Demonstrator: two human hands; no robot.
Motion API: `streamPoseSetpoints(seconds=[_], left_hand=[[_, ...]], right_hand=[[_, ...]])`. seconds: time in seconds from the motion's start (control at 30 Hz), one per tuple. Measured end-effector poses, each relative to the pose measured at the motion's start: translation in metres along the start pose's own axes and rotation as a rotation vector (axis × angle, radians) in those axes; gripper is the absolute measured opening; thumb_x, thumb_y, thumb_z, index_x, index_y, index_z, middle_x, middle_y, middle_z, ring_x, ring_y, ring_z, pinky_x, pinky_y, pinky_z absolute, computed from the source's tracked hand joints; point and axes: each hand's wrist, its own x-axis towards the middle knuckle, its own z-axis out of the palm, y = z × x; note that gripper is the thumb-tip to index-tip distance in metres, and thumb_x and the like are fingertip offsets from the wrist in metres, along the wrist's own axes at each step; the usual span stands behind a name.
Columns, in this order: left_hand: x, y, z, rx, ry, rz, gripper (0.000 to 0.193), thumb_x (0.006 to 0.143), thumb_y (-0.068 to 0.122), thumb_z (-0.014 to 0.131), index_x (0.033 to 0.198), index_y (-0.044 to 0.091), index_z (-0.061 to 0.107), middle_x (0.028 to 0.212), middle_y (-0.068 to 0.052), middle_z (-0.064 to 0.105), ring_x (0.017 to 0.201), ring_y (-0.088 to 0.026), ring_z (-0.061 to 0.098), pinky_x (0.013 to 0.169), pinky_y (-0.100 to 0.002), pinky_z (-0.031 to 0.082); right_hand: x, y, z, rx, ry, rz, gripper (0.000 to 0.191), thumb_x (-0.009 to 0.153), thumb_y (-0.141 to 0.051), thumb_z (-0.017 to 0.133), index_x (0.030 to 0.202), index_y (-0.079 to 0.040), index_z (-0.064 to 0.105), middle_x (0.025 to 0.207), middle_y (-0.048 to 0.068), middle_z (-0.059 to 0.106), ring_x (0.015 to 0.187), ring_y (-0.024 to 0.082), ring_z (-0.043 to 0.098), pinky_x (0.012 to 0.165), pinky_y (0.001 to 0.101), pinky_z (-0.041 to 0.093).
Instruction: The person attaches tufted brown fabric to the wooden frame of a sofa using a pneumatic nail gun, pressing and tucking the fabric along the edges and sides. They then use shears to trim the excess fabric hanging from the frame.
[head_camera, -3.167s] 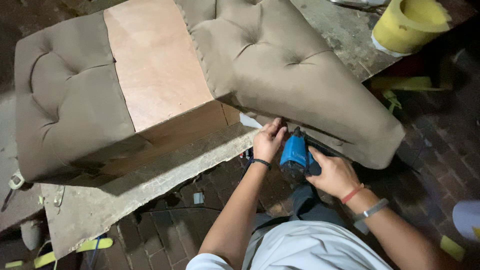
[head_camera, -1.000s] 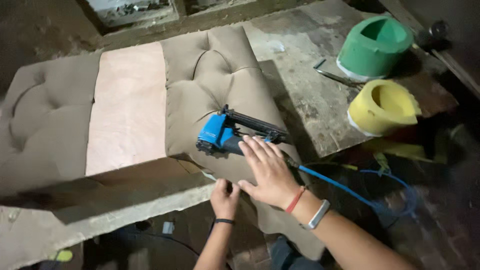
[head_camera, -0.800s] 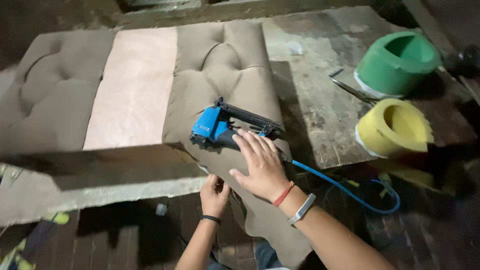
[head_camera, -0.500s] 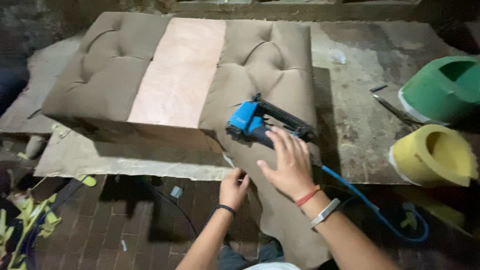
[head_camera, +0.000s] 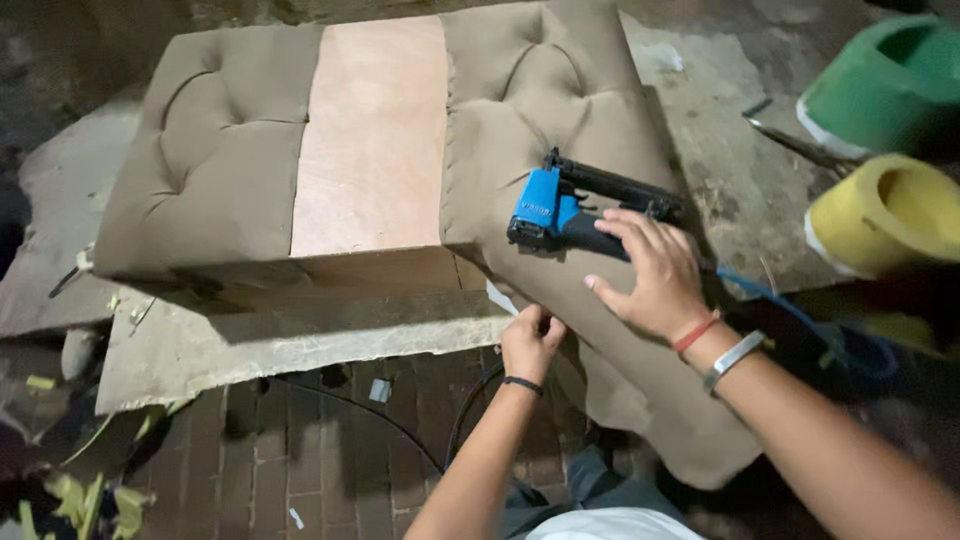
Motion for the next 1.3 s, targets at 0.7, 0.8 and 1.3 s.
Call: streamPoseSetpoints(seconds=[0.7, 0.8, 1.3], left_hand=[[0.006, -0.026, 0.006, -0.236, 0.018, -0.366, 0.041, 0.075, 0.027, 0.088, 0.103, 0.003, 0.070, 0.086, -0.011, 0.071, 0.077, -0.021, 0.068, 0.074, -0.032, 0.055], [0.011, -0.024, -0.004, -0.194, -0.077, -0.401, 0.029, 0.080, 0.030, 0.085, 0.088, 0.004, 0.076, 0.086, -0.008, 0.072, 0.078, -0.021, 0.070, 0.077, -0.033, 0.056], [0.013, -0.027, 0.018, -0.831, -0.107, -0.653, 0.019, 0.090, 0.018, 0.069, 0.077, 0.011, 0.057, 0.063, 0.003, 0.051, 0.054, -0.010, 0.045, 0.051, -0.026, 0.034]], right_hand=[[-0.019, 0.001, 0.002, 0.036, 0.038, 0.029, 0.047, 0.084, -0.016, 0.078, 0.129, -0.011, 0.066, 0.140, 0.009, 0.065, 0.131, 0.032, 0.060, 0.111, 0.0454, 0.045], [-0.019, 0.002, 0.003, 0.058, 0.036, 0.032, 0.045, 0.084, -0.015, 0.078, 0.127, -0.010, 0.066, 0.140, 0.008, 0.066, 0.130, 0.031, 0.061, 0.111, 0.0445, 0.046], [-0.020, 0.007, 0.004, 0.082, 0.066, 0.025, 0.044, 0.083, -0.010, 0.076, 0.127, -0.011, 0.069, 0.138, 0.007, 0.066, 0.126, 0.031, 0.063, 0.108, 0.0435, 0.048]])
